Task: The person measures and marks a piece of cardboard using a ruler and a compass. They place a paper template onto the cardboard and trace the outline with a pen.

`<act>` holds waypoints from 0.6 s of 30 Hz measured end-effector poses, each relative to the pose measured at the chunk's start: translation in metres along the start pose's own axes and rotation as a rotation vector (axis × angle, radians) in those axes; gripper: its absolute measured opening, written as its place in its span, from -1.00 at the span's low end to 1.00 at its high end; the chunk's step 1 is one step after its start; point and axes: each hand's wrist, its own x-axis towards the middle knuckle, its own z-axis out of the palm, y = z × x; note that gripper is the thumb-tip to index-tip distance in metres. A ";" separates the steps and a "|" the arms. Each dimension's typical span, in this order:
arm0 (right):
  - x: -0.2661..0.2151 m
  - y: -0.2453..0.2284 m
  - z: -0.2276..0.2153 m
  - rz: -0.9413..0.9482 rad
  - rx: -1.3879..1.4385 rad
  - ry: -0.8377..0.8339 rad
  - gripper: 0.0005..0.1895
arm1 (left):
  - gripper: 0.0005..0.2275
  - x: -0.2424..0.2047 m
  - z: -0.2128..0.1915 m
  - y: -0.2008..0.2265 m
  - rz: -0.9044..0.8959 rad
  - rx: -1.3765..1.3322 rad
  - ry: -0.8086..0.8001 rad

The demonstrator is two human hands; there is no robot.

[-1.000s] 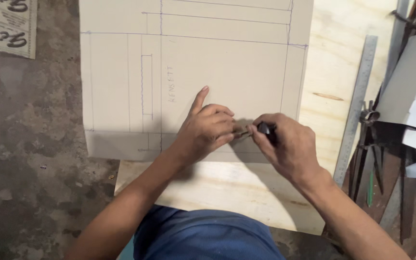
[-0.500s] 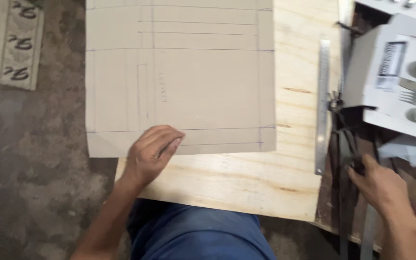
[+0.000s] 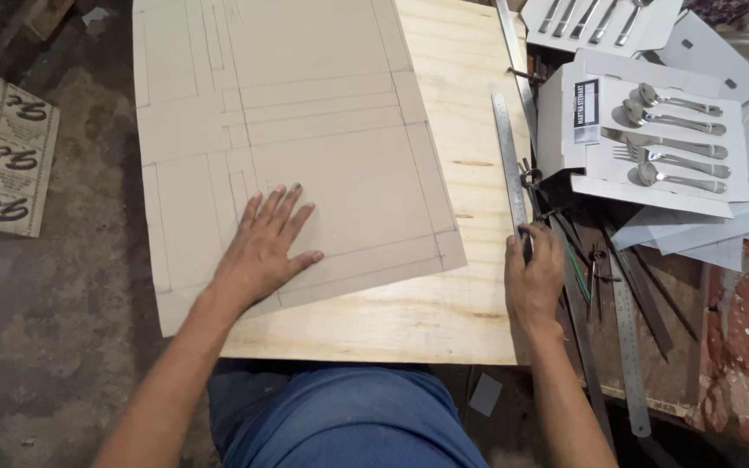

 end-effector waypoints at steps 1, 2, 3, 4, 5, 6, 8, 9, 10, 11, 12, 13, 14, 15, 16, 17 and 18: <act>-0.002 -0.002 0.000 0.004 0.007 -0.004 -0.72 | -0.30 -0.008 -0.001 0.005 -0.008 0.012 0.011; -0.004 -0.005 -0.001 0.008 0.013 -0.008 -0.73 | -0.30 -0.015 -0.001 0.012 -0.004 0.002 0.038; -0.001 -0.006 0.001 -0.011 0.012 0.003 -0.73 | -0.31 -0.020 -0.001 0.016 -0.002 -0.006 0.059; 0.004 -0.007 0.004 -0.031 0.012 0.013 -0.74 | -0.31 -0.022 -0.002 0.017 0.000 -0.014 0.080; 0.001 -0.004 0.003 -0.038 0.001 0.022 -0.75 | -0.32 -0.026 -0.001 0.019 -0.010 -0.027 0.066; 0.000 -0.002 0.003 -0.041 0.005 0.013 -0.75 | -0.32 -0.028 0.000 0.021 -0.020 -0.041 0.053; 0.002 0.003 0.004 -0.039 0.012 0.014 -0.76 | -0.31 -0.024 0.000 0.020 -0.030 -0.044 0.068; 0.000 0.006 0.005 -0.045 0.027 0.032 -0.75 | -0.30 -0.021 0.002 0.020 -0.031 -0.043 0.087; -0.001 0.008 0.008 -0.051 0.042 0.051 -0.75 | -0.29 -0.017 0.005 0.022 -0.032 -0.041 0.106; -0.004 0.012 0.008 -0.055 0.051 0.062 -0.75 | -0.30 -0.016 0.011 0.030 -0.084 -0.034 0.120; -0.008 0.016 0.008 -0.032 0.061 0.056 -0.75 | -0.31 -0.012 0.019 0.041 -0.136 -0.027 0.133; -0.006 0.017 0.013 -0.012 0.081 0.057 -0.75 | -0.32 -0.007 0.022 0.048 -0.189 -0.007 0.151; -0.005 0.019 0.016 0.007 0.100 0.058 -0.75 | -0.31 -0.003 0.027 0.061 -0.203 -0.032 0.176; -0.002 0.022 0.017 0.020 0.133 0.056 -0.75 | -0.30 0.002 0.032 0.075 -0.216 -0.056 0.205; -0.002 0.025 0.017 0.032 0.166 0.055 -0.76 | -0.29 0.004 0.034 0.084 -0.228 -0.081 0.234; -0.004 0.031 0.013 0.041 0.199 0.049 -0.76 | -0.29 0.002 0.036 0.093 -0.165 -0.201 0.168; -0.007 0.040 0.006 0.047 0.166 0.095 -0.76 | -0.30 0.001 0.035 0.096 -0.103 -0.319 0.099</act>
